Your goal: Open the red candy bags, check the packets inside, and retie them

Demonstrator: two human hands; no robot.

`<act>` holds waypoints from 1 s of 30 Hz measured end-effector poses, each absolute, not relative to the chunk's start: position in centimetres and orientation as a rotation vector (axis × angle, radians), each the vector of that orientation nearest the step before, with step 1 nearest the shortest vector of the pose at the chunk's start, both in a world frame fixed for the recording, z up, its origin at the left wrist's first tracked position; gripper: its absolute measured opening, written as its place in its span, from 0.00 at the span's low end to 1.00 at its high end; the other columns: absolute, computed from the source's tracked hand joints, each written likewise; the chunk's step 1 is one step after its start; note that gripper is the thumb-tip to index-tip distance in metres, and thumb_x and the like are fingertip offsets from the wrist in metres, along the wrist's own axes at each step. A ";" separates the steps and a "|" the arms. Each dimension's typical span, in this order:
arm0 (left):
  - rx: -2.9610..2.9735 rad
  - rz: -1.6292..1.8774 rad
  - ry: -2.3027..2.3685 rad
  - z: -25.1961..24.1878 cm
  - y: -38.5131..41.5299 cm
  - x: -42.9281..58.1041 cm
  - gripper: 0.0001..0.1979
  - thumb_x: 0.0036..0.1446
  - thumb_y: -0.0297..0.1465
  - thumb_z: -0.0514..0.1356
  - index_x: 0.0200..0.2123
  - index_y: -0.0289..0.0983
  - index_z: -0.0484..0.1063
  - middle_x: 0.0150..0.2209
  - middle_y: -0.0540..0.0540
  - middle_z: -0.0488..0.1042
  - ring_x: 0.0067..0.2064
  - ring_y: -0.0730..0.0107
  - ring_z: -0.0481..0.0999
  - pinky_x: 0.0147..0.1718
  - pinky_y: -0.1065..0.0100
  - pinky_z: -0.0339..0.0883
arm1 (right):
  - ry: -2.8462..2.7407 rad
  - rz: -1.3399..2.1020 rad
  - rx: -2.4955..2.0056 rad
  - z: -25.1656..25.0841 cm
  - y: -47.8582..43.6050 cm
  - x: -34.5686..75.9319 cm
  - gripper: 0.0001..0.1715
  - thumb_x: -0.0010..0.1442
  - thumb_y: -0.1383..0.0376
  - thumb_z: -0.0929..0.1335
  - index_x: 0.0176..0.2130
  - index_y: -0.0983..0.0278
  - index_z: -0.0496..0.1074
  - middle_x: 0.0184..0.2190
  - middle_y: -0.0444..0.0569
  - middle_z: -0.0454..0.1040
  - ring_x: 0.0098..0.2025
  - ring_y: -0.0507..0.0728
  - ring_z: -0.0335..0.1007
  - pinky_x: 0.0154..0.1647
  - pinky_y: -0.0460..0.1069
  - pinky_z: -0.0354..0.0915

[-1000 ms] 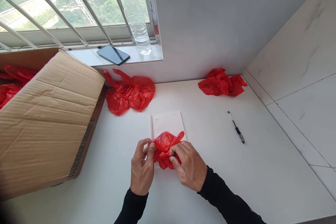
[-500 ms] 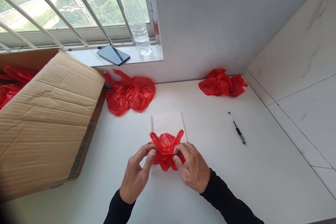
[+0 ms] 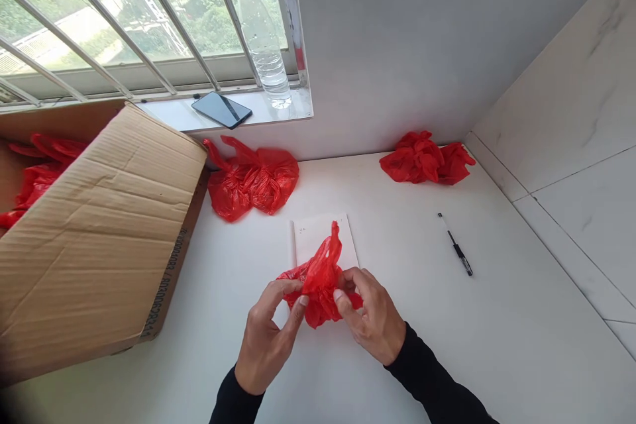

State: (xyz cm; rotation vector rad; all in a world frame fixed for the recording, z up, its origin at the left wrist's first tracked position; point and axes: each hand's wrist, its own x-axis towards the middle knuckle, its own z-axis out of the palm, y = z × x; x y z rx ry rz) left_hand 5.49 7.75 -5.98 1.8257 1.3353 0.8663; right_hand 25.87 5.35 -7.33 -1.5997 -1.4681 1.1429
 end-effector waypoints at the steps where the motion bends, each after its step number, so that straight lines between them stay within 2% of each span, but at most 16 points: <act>1: 1.844 0.868 1.307 -5.9 7.7 5.6 0.07 0.64 0.32 0.61 0.45 0.42 0.73 0.43 0.46 0.78 0.46 0.62 0.75 0.48 0.57 0.70 | -1.483 1.159 -1.566 -7.4 5.4 25.6 0.11 0.67 0.54 0.64 0.41 0.58 0.68 0.37 0.46 0.71 0.40 0.56 0.67 0.28 0.47 0.65; 4: 1.831 0.902 1.267 -5.9 7.4 6.2 0.06 0.63 0.31 0.62 0.44 0.42 0.72 0.43 0.46 0.77 0.47 0.62 0.74 0.49 0.57 0.69 | -1.493 1.182 -1.516 -7.4 5.3 25.0 0.15 0.67 0.53 0.64 0.48 0.57 0.69 0.39 0.48 0.72 0.42 0.57 0.68 0.30 0.48 0.68; 6: 1.749 0.916 1.257 -5.8 7.3 6.5 0.04 0.64 0.31 0.60 0.42 0.41 0.72 0.43 0.45 0.76 0.46 0.62 0.73 0.47 0.59 0.70 | -1.480 1.188 -1.514 -7.4 5.3 24.8 0.16 0.67 0.52 0.64 0.49 0.57 0.69 0.39 0.48 0.72 0.42 0.57 0.68 0.30 0.49 0.68; 9: 1.636 0.905 1.252 -5.6 7.1 6.5 0.04 0.66 0.33 0.58 0.43 0.41 0.71 0.43 0.44 0.75 0.45 0.62 0.72 0.43 0.60 0.70 | -1.495 1.170 -1.495 -7.1 5.4 24.8 0.12 0.67 0.53 0.65 0.42 0.58 0.70 0.35 0.45 0.71 0.38 0.56 0.67 0.33 0.50 0.67; 12: 1.519 0.894 1.277 -5.4 7.0 6.3 0.07 0.68 0.35 0.55 0.43 0.41 0.70 0.39 0.46 0.74 0.39 0.64 0.71 0.39 0.62 0.69 | -1.491 1.105 -1.523 -6.7 5.6 25.0 0.12 0.67 0.56 0.63 0.35 0.59 0.68 0.31 0.44 0.69 0.35 0.55 0.65 0.37 0.51 0.65; 15: 1.384 0.872 1.285 -5.6 6.7 6.0 0.11 0.70 0.38 0.51 0.46 0.41 0.70 0.45 0.45 0.74 0.44 0.63 0.73 0.40 0.63 0.69 | -1.464 1.058 -1.578 -6.6 5.7 25.0 0.14 0.67 0.56 0.62 0.33 0.59 0.67 0.30 0.43 0.68 0.34 0.55 0.65 0.38 0.52 0.65; 18: 1.345 0.905 1.278 -5.8 6.5 5.8 0.13 0.71 0.39 0.50 0.49 0.42 0.70 0.51 0.43 0.74 0.54 0.58 0.72 0.47 0.61 0.69 | -1.501 1.090 -1.540 -6.6 5.6 24.8 0.13 0.65 0.53 0.65 0.45 0.58 0.69 0.38 0.46 0.72 0.41 0.57 0.68 0.42 0.53 0.67; 21: 1.480 0.898 1.279 -5.6 6.5 5.7 0.11 0.69 0.37 0.52 0.50 0.42 0.68 0.48 0.42 0.74 0.49 0.59 0.74 0.44 0.59 0.72 | -1.595 1.094 -1.546 -6.9 5.4 24.7 0.26 0.61 0.54 0.70 0.56 0.56 0.65 0.41 0.47 0.73 0.43 0.58 0.69 0.44 0.55 0.69; 24: 1.751 0.776 1.280 -5.5 6.8 4.8 0.13 0.65 0.34 0.58 0.52 0.42 0.65 0.43 0.44 0.74 0.41 0.62 0.74 0.41 0.58 0.73 | -1.587 1.057 -1.597 -7.1 5.3 25.4 0.26 0.63 0.58 0.68 0.59 0.55 0.63 0.34 0.43 0.72 0.40 0.57 0.70 0.48 0.56 0.69; 27: 1.889 0.686 1.272 -5.7 7.2 3.3 0.12 0.64 0.33 0.59 0.51 0.43 0.67 0.43 0.45 0.74 0.43 0.61 0.75 0.43 0.57 0.74 | -1.530 1.028 -1.619 -7.0 5.3 26.9 0.26 0.66 0.58 0.65 0.62 0.53 0.61 0.33 0.42 0.71 0.39 0.56 0.69 0.49 0.56 0.68; 30: 1.903 0.673 1.244 -5.9 7.4 2.3 0.12 0.65 0.31 0.58 0.52 0.44 0.69 0.44 0.44 0.75 0.45 0.60 0.75 0.43 0.58 0.74 | -1.503 0.959 -1.654 -6.7 5.2 27.9 0.19 0.68 0.56 0.64 0.56 0.54 0.67 0.32 0.43 0.70 0.37 0.56 0.67 0.45 0.55 0.68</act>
